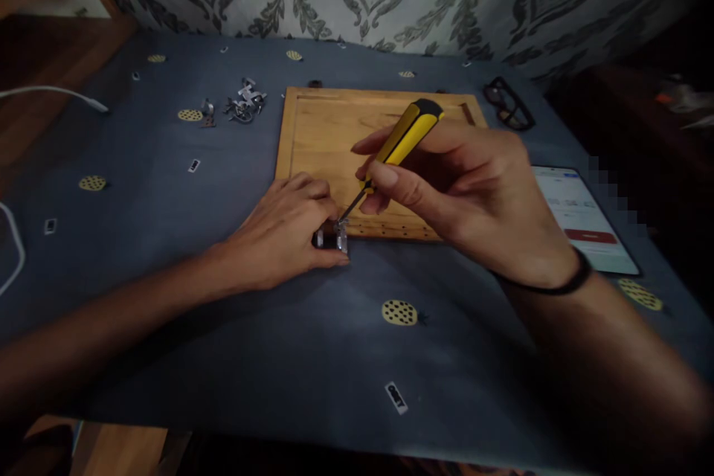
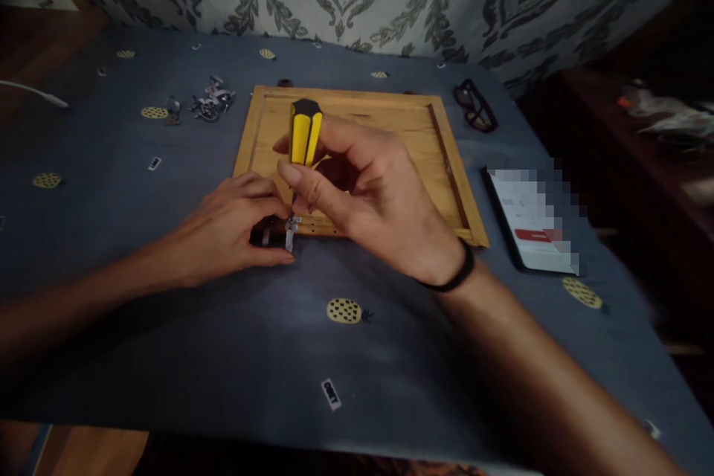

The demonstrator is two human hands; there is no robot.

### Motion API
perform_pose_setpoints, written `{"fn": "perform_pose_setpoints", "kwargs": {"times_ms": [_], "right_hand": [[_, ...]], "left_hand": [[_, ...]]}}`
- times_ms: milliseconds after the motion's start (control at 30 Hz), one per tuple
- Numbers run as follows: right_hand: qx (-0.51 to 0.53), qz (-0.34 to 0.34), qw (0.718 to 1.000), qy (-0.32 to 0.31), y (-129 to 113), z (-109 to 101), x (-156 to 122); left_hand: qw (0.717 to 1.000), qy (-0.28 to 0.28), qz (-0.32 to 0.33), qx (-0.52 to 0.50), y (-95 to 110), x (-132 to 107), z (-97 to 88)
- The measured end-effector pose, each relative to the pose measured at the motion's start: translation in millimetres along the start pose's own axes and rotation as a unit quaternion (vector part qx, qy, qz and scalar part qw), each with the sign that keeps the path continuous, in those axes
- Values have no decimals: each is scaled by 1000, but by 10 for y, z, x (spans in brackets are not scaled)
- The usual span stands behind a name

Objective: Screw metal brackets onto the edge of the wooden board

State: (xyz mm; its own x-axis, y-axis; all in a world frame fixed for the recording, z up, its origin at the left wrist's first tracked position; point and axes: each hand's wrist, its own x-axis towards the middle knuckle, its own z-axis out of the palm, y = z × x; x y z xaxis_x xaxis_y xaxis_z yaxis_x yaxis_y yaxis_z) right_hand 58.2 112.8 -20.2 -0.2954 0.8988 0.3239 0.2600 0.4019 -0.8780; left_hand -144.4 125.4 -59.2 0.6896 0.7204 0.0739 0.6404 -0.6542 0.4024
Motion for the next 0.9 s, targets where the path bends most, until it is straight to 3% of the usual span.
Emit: {"fn": "perform_pose_setpoints", "kwargs": {"times_ms": [100,167,300,433,900], "right_hand": [[14,-1,999,-50,13,-54,10],[-13,-15,999,-27,32,-18,-13],[-92,-28,985,140,49,151,-80],[-88,-57,966,238,14,207,-89],[-68,-11,982,177,92,221,-73]], "left_hand": [[1000,0,-2,-1,-3,-7,5],[1000,-1,-2,-3,2,-8,5],[1000,-6,-6,-2,24,1,-4],[1000,0,-7,4,31,7,-12],[1000,-1,2,4,14,-3,2]]}}
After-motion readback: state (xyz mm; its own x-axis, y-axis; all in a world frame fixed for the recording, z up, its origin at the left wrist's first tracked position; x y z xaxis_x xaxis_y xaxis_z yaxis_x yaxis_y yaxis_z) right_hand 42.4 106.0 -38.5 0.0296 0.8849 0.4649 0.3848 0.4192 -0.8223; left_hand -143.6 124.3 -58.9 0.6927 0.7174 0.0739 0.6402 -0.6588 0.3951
